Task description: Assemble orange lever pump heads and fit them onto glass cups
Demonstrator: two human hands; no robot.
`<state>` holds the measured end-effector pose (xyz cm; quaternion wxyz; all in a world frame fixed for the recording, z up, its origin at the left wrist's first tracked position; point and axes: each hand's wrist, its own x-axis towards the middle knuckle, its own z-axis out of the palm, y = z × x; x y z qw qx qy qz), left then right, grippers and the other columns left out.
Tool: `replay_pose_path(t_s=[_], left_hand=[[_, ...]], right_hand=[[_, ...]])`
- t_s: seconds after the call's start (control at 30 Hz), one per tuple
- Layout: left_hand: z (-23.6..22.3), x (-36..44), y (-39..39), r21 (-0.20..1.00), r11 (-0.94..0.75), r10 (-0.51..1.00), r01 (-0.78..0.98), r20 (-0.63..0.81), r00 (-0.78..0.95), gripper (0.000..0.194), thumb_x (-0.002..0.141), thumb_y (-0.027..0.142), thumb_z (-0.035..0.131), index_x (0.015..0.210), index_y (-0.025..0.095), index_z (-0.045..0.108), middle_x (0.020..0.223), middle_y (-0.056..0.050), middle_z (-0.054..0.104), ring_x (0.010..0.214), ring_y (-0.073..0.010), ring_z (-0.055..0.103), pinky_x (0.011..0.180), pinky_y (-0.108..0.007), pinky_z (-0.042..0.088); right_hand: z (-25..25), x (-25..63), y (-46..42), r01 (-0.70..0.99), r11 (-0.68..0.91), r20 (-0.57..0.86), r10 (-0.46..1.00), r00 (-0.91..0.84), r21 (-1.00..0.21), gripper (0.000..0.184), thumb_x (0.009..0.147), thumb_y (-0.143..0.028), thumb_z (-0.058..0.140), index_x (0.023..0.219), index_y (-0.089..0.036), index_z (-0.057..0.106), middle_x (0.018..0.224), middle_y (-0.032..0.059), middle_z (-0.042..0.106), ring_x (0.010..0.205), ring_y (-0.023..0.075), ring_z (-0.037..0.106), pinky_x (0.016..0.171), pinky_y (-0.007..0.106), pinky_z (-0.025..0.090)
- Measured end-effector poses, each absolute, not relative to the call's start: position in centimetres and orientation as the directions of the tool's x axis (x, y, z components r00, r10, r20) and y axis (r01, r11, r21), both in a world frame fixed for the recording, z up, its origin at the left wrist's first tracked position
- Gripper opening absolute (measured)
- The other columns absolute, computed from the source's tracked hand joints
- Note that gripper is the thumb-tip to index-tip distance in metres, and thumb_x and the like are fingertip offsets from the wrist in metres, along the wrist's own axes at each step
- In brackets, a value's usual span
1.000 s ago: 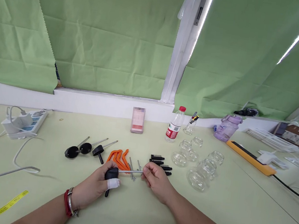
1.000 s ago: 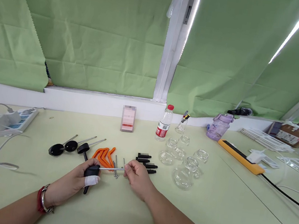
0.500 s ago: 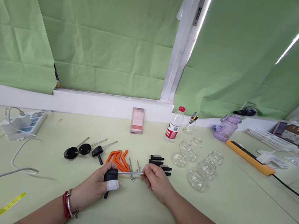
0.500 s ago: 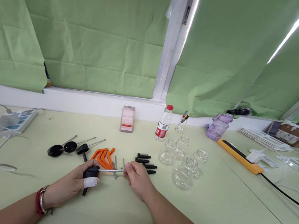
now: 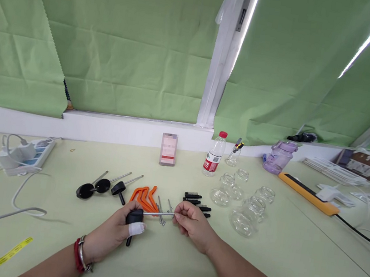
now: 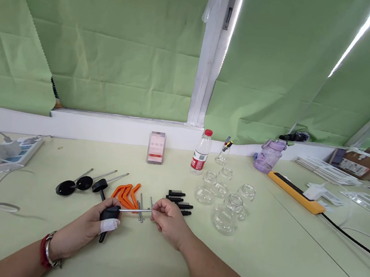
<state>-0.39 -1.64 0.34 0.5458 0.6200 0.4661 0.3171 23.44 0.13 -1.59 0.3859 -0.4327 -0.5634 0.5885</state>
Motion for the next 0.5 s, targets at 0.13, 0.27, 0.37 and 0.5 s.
replay_pose_path(t_s=[0.13, 0.27, 0.37, 0.5], left_hand=[[0.29, -0.39, -1.56, 0.972, 0.047, 0.916, 0.232, -0.134, 0.377, 0.030, 0.075, 0.037, 0.061, 0.095, 0.020, 0.047, 0.079, 0.003, 0.042, 0.070, -0.0135, 0.037, 0.061, -0.024, 0.034], [0.17, -0.36, -1.53, 0.973, 0.055, 0.913, 0.222, -0.139, 0.383, 0.029, 0.076, 0.036, 0.062, 0.093, 0.020, 0.046, 0.079, 0.003, 0.041, 0.070, -0.0131, 0.036, 0.061, -0.023, 0.033], [0.04, -0.38, -1.46, 0.976, 0.052, 0.913, 0.210, -0.132, 0.385, 0.029, 0.075, 0.036, 0.062, 0.094, 0.021, 0.046, 0.079, 0.003, 0.042, 0.070, -0.0131, 0.036, 0.061, -0.023, 0.033], [-0.05, -0.45, -1.39, 0.975, 0.050, 0.914, 0.216, -0.132, 0.384, 0.029, 0.075, 0.036, 0.063, 0.094, 0.020, 0.047, 0.079, 0.003, 0.042, 0.070, -0.0128, 0.036, 0.061, -0.023, 0.033]], right_hand=[[-1.98, 23.52, 0.32, 0.048, -0.058, -0.070, 0.939, -0.338, -0.997, 0.011, 0.081, -0.028, 0.053, 0.080, -0.018, 0.049, 0.070, -0.0009, 0.057, 0.049, 0.0064, 0.040, 0.046, 0.020, 0.029], [-2.04, 23.56, 0.44, 0.056, -0.047, -0.063, 0.937, -0.344, -0.997, 0.012, 0.082, -0.029, 0.053, 0.078, -0.018, 0.049, 0.070, -0.0006, 0.057, 0.048, 0.0065, 0.040, 0.045, 0.020, 0.028], [-1.98, 23.51, 0.42, 0.059, -0.043, -0.061, 0.937, -0.345, -0.997, 0.016, 0.083, -0.032, 0.053, 0.077, -0.018, 0.049, 0.070, -0.0004, 0.058, 0.048, 0.0064, 0.039, 0.045, 0.020, 0.028], [-2.08, 23.47, 0.41, 0.068, -0.032, -0.054, 0.936, -0.348, -0.997, 0.023, 0.085, -0.038, 0.051, 0.075, -0.018, 0.049, 0.070, 0.0002, 0.058, 0.049, 0.0064, 0.039, 0.046, 0.021, 0.028]])
